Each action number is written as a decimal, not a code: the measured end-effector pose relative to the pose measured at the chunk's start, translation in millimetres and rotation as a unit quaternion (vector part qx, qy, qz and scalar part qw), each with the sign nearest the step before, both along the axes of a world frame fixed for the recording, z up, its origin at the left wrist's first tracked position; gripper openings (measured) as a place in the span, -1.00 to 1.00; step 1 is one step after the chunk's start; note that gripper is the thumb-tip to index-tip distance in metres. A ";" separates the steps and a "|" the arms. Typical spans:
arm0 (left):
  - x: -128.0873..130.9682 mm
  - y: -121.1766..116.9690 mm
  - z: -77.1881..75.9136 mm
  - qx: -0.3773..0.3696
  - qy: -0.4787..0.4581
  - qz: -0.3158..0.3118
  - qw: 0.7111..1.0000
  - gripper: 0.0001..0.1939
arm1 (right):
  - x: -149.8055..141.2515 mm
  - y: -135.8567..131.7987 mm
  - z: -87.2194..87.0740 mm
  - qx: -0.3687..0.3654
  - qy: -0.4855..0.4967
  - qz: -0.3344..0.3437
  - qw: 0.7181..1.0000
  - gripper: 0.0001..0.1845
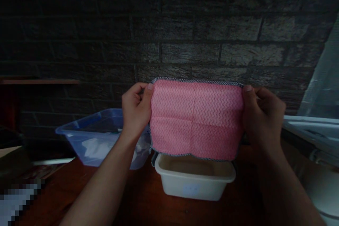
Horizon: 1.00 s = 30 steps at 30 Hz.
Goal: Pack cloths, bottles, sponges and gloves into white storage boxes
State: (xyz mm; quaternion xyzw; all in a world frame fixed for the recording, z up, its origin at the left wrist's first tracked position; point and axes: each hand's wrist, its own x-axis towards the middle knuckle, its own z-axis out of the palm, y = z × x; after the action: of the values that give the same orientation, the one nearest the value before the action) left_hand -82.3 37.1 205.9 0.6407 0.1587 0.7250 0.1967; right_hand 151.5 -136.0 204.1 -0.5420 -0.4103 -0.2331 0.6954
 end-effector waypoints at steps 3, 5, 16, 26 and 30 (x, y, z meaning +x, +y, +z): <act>0.2 -1.3 -0.4 -0.005 0.006 -0.015 1.000 -0.78 | -2.9 -2.7 0.8 -0.005 0.001 -0.021 1.000 -0.64; 0.5 -1.4 -1.1 -0.002 0.006 -0.026 1.000 -0.77 | -4.5 -4.1 1.2 -0.007 0.002 -0.037 0.999 -0.67; -1.5 -2.1 -2.5 -0.010 0.008 -0.071 0.997 -0.74 | -4.6 -5.5 0.1 -0.031 0.022 -0.107 0.993 -0.72; -0.9 -1.9 -2.9 -0.027 0.010 -0.092 0.995 -0.73 | -1.1 -5.4 -2.4 -0.022 0.016 -0.098 0.995 -0.69; -1.2 -1.4 -1.3 -0.045 0.000 -0.128 0.991 -0.73 | -4.2 -6.4 -1.1 -0.030 0.033 -0.091 0.995 -0.72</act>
State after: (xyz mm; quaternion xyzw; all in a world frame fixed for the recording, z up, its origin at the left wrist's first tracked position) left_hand -83.6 35.7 204.6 0.6462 0.1079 0.6860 0.3166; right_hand 147.4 -142.5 203.0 -0.6052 -0.3427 -0.2650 0.6679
